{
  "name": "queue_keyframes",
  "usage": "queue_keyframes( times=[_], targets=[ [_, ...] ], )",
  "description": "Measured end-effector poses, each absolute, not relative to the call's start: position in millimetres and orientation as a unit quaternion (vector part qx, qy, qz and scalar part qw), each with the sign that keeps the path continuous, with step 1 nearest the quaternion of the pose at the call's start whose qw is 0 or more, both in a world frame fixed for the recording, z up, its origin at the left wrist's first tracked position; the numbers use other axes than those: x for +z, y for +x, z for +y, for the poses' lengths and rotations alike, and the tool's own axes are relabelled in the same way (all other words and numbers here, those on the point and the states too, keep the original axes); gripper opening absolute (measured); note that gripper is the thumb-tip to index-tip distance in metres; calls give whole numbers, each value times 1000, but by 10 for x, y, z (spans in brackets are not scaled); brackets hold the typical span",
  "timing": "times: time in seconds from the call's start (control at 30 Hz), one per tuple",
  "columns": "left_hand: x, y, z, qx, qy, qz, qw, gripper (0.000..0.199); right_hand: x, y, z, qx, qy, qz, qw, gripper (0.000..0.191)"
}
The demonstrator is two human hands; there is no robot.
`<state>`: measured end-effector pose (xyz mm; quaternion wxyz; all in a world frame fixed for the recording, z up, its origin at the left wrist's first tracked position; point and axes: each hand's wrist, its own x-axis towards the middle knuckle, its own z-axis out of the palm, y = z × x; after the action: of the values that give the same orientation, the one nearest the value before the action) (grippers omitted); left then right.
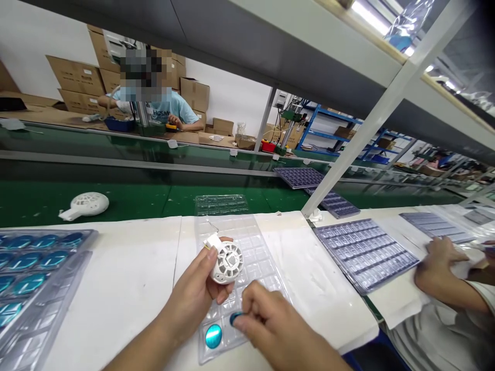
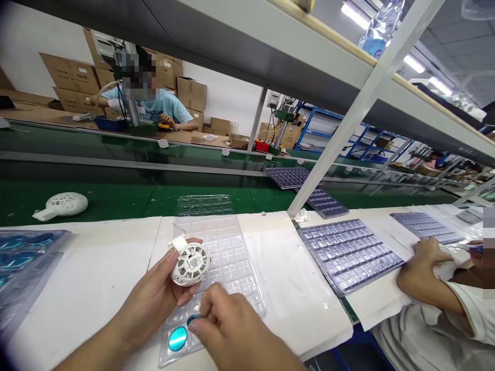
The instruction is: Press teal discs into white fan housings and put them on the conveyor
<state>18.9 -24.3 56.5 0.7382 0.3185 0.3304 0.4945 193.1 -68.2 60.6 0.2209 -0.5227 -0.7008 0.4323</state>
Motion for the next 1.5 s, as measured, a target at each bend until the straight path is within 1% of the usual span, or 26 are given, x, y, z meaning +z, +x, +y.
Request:
queue_keyframes(
  times=[0.07,0.1,0.13,0.2,0.43,0.57,0.8,0.87,1.0,1.03,1.1,1.2,1.33,1.37,1.43,1.5],
  targets=[
    [565,204,-262,492,331,328,735,43,725,2017,-683,510,-489,-627,328,13],
    [567,210,-272,490,335,327,735,43,776,2037,-675,528,-472,-603,366,13],
    [570,216,-282,488,339,326,735,44,816,2041,-661,532,-460,-592,394,12],
    [578,223,-300,481,345,325,738,46,864,2017,-624,513,-450,-600,417,11],
    [603,216,-350,451,362,328,747,46,835,1916,-532,421,-467,-670,396,5],
    [614,204,-361,437,369,332,750,47,820,1924,-528,378,-480,-692,384,7],
    [583,187,-360,428,383,338,746,51,815,1906,-548,360,-487,-695,388,10],
    [559,179,-363,425,398,332,742,57,812,1891,-552,359,-486,-694,390,8],
    [539,164,-368,427,450,332,711,84,768,1864,-546,341,-502,-682,409,5],
    [543,163,-370,425,457,344,701,85,744,1859,-543,345,-511,-671,413,8],
    [554,162,-376,427,454,365,692,80,687,1845,-541,357,-533,-640,423,17],
    [554,167,-408,452,426,352,700,72,615,1806,-561,382,-538,-599,453,37],
    [532,182,-495,461,402,315,726,62,583,1719,-608,557,-385,-572,463,64],
    [531,186,-519,461,396,313,730,60,576,1693,-615,584,-352,-565,465,68],
    [538,192,-559,466,380,321,732,58,552,1637,-617,586,-329,-562,483,76],
    [553,193,-584,471,366,333,730,58,517,1576,-608,556,-338,-566,506,76]
  ],
)
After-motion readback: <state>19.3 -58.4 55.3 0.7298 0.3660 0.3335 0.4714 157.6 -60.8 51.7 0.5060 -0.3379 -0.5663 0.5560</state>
